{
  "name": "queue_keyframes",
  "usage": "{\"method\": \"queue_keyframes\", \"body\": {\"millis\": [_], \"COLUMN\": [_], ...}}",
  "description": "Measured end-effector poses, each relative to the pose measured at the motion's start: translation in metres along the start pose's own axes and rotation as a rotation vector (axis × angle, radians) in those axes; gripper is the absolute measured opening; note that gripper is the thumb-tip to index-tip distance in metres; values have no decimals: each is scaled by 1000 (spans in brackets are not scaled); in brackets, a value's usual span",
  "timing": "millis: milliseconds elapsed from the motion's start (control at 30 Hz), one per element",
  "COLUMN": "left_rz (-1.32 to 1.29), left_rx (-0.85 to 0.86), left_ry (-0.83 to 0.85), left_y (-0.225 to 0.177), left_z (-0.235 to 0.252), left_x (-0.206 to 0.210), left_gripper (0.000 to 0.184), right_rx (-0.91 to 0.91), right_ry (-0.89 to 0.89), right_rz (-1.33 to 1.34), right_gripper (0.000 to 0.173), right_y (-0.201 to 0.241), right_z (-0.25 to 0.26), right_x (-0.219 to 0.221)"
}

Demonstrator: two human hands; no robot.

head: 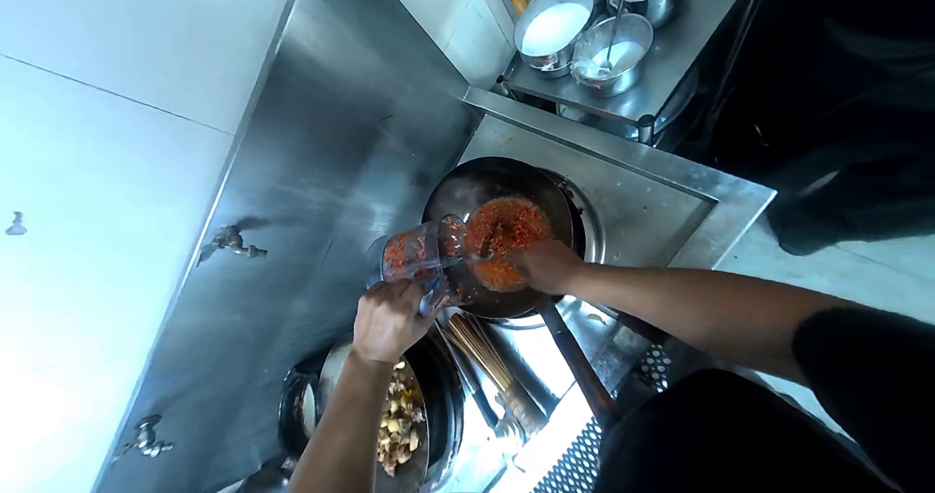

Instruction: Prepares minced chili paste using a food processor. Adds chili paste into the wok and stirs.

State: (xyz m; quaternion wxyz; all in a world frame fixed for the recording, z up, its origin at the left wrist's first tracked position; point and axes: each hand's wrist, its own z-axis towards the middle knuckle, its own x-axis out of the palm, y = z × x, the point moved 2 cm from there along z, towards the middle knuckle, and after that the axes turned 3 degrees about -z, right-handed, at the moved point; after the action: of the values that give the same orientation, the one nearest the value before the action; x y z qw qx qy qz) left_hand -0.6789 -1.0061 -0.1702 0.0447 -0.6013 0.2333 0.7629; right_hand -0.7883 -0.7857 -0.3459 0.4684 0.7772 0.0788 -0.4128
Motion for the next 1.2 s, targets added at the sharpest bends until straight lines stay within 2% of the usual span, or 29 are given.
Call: {"method": "queue_keyframes", "body": {"millis": [100, 200, 300, 433, 533, 600, 633, 667, 700, 767, 833, 900, 967, 1000, 1100, 1200], "left_rz": [-24, -40, -53, -86, -137, -148, -147, -147, -148, -154, -167, -180, -178, -171, -159, -162], "left_rx": [-55, -80, -69, -76, -76, -90, -97, -102, -106, -124, -136, -156, -183, -191, -190, -180], "left_ry": [-41, -84, -105, -149, -191, -233, -248, -258, -270, -296, -321, -349, -362, -362, -373, -372], "left_y": [-2, -8, -20, -30, -34, -33, -33, -32, -31, -31, -33, -32, -26, -23, -18, -17], "left_z": [-10, -21, -28, -41, -54, -62, -66, -69, -71, -75, -78, -78, -80, -82, -87, -84], "left_x": [3, 8, 7, 6, 6, 5, 4, 2, 0, -2, -1, -1, -4, -5, -8, -13], "left_gripper": [51, 51, 47, 43, 39, 39, 40, 40, 40, 39, 39, 41, 43, 44, 45, 44], "right_rx": [94, 113, 175, 190, 44, -221, -351, -398, -366, -191, -104, -185, -357, -388, -318, -357], "right_ry": [-98, -52, 40, 5, -25, -142, -201, -204, -180, -131, -144, -144, -178, -149, -83, -309], "right_rz": [190, 340, 331, 383, 144, -128, -220, -269, -274, -186, -91, -62, -129, -179, -247, -247], "right_gripper": [30, 41, 36, 29, 23, 17, 13, 12, 14, 23, 29, 29, 25, 24, 26, 26], "right_y": [0, 18, 39, 65, 104, 117, 118, 116, 114, 112, 117, 119, 113, 109, 96, 76], "right_z": [3, 3, 14, 24, -1, -21, -28, -34, -36, -33, -25, -23, -29, -34, -42, -32], "right_x": [-36, -56, -63, -65, -72, -61, -54, -50, -52, -63, -69, -56, -33, -25, -22, -26]}}
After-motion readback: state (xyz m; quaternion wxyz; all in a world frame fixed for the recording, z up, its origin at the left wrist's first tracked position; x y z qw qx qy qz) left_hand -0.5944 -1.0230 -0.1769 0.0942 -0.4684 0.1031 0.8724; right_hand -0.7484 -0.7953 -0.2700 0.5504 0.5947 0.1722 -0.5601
